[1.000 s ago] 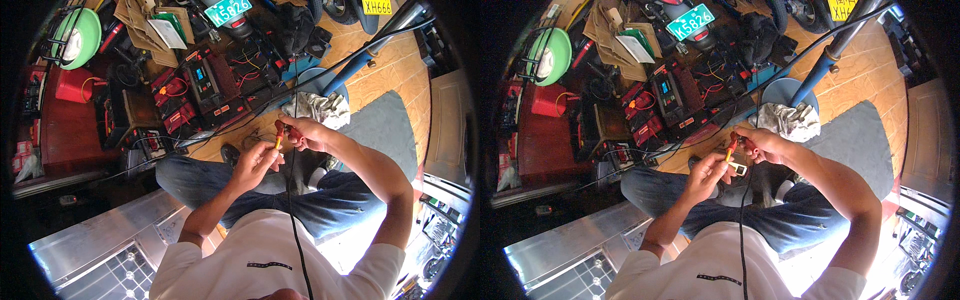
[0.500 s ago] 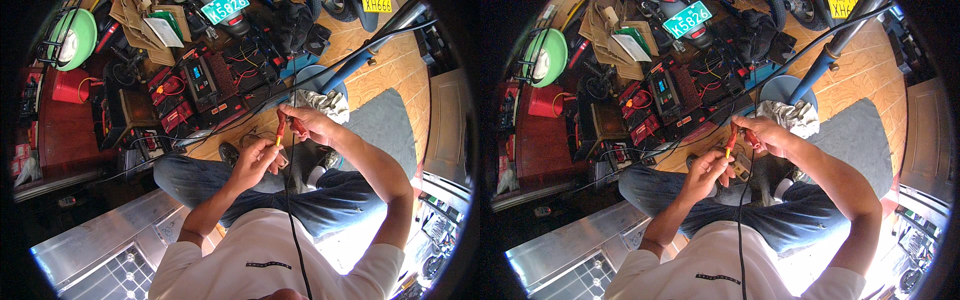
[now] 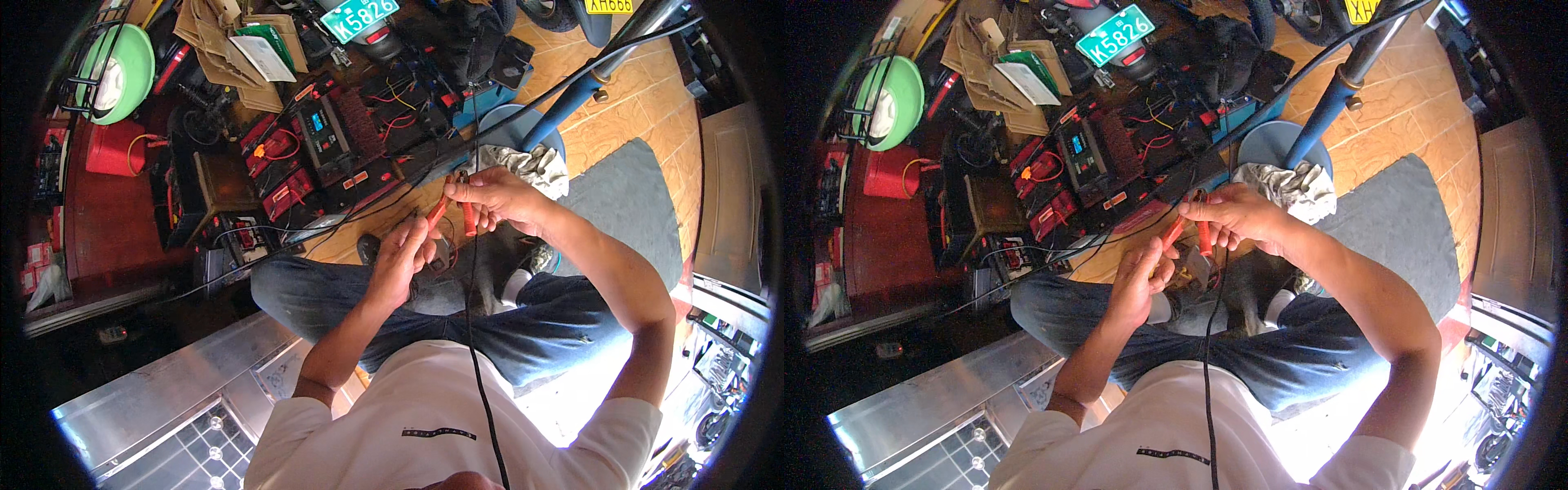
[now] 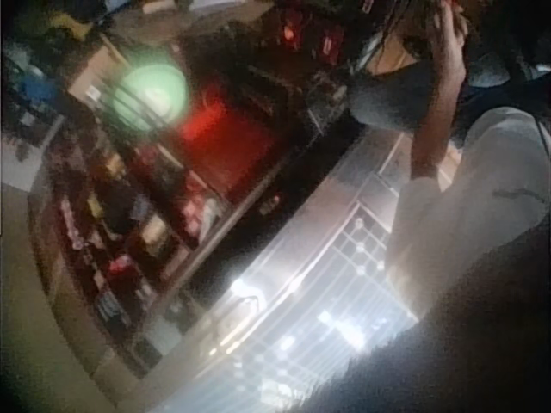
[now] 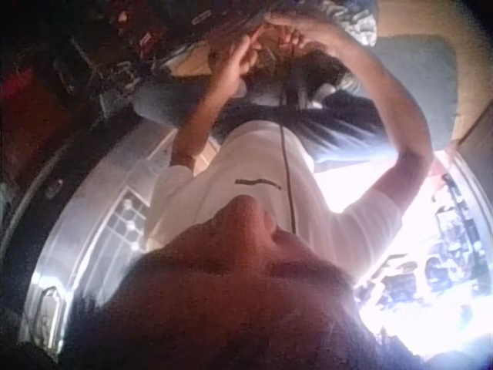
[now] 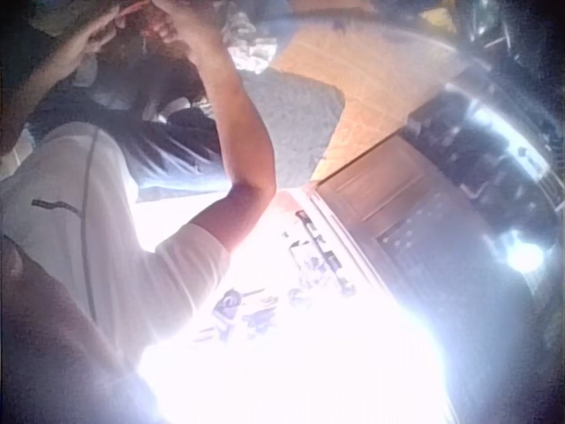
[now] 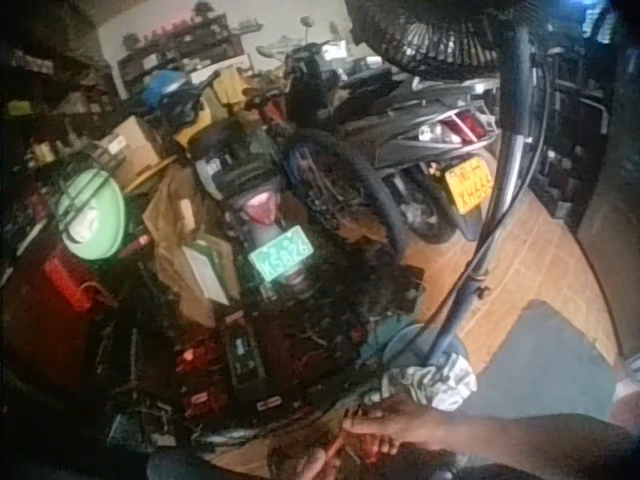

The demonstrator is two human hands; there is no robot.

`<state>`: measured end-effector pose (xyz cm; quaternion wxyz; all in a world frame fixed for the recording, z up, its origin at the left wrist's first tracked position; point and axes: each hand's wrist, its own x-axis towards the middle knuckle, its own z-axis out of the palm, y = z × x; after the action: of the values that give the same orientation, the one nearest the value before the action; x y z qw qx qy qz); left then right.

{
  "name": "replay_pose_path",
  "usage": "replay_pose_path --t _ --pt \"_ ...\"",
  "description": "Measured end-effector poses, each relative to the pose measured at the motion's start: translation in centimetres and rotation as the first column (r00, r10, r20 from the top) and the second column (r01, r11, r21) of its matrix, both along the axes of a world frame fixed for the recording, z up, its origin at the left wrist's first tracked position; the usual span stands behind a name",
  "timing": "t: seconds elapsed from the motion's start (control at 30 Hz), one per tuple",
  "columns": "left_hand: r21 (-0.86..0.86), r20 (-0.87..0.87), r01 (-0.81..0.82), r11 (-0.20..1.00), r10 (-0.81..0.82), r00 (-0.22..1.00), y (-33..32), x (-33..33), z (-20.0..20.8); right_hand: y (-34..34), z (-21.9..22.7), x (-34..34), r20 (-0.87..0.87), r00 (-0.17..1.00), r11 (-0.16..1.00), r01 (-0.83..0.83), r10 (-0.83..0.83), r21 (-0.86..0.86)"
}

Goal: The person sits on the floor and connects wires to a small white electronic device with a digital display. They attach red and black alligator clips to the device's terminals, then connect yellow wires to the clips. The person adjusts the connections and organizes the wires around several batteries and other equipment on the floor.

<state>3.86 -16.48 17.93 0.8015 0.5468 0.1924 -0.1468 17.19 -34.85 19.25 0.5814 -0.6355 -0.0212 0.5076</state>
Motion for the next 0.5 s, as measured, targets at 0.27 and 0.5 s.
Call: replay_pose_path --t 0.27,0.5 --pt "-0.043 -0.033 -0.020 0.999 0.018 0.999 -0.08 0.19 -0.38 -0.10 -0.12 -0.08 0.014 0.999 0.999 0.035 -0.035 0.010" --pt "-0.147 -0.104 -0.052 0.988 0.037 0.994 0.34 0.11 -0.49 -0.11 -0.33 -0.21 0.031 0.999 1.000 0.015 -0.016 0.007"
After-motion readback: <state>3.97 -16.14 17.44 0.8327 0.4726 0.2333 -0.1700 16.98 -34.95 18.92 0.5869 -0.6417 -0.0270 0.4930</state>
